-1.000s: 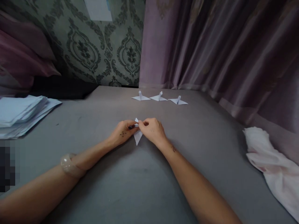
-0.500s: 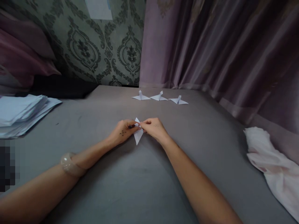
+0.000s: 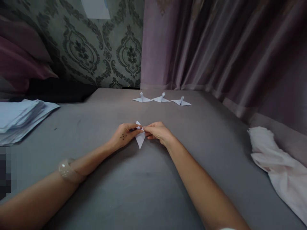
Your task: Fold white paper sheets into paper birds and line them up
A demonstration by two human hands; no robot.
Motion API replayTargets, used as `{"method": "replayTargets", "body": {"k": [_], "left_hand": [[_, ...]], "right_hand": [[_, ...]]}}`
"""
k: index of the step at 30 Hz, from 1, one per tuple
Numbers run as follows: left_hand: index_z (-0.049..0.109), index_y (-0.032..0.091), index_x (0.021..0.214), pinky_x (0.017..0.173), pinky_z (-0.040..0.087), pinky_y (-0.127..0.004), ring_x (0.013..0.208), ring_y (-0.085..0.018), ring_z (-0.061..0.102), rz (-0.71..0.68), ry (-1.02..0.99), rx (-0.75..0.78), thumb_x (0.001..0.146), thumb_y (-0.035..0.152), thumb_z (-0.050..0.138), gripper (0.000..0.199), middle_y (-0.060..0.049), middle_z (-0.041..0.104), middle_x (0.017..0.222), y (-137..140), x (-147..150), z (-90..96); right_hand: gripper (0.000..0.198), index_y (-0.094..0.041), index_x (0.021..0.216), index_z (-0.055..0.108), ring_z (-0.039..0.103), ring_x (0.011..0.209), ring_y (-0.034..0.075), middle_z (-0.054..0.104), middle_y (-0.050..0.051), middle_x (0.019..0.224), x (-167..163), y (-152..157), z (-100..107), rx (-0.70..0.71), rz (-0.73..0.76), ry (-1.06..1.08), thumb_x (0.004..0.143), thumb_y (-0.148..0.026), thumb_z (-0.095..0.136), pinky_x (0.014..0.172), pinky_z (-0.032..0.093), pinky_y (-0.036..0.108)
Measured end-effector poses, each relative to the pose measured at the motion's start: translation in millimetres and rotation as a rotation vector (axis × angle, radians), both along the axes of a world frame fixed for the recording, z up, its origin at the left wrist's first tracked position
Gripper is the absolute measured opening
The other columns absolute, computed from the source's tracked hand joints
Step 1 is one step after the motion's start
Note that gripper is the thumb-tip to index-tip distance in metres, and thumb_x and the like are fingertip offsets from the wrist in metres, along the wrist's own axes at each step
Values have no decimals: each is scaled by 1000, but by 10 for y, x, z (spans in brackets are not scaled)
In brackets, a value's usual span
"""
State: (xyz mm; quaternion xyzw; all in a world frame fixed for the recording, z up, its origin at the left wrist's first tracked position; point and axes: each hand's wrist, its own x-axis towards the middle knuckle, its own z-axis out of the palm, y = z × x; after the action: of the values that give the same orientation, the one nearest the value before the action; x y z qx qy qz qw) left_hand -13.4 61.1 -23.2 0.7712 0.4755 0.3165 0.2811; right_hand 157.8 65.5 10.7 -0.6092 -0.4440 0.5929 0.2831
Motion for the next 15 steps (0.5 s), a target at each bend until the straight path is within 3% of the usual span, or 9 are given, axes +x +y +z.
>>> {"method": "replayTargets", "body": {"k": [4, 11, 15], "left_hand": [[75, 18, 94, 65, 42, -23, 72, -15, 62, 5, -16, -36, 87, 34, 56, 26, -3, 73, 81, 0, 3, -4], [76, 18, 92, 66, 42, -23, 73, -15, 63, -38, 6, 11, 88, 32, 57, 24, -5, 74, 84, -9, 23, 23], [76, 19, 92, 65, 42, -22, 72, -15, 62, -24, -2, 13, 87, 33, 57, 24, -4, 74, 83, -12, 28, 10]], "right_hand": [[12, -14, 70, 65, 58, 57, 8, 63, 1, 62, 22, -9, 33, 23, 32, -53, 81, -19, 67, 49, 48, 17], [27, -16, 58, 58, 51, 49, 9, 56, 0, 54, -2, -48, 175, 118, 153, -348, 85, -18, 60, 44, 38, 20], [25, -16, 62, 59, 54, 52, 9, 62, 2, 62, 57, -20, 130, 170, 219, -344, 87, -20, 56, 47, 39, 20]]}}
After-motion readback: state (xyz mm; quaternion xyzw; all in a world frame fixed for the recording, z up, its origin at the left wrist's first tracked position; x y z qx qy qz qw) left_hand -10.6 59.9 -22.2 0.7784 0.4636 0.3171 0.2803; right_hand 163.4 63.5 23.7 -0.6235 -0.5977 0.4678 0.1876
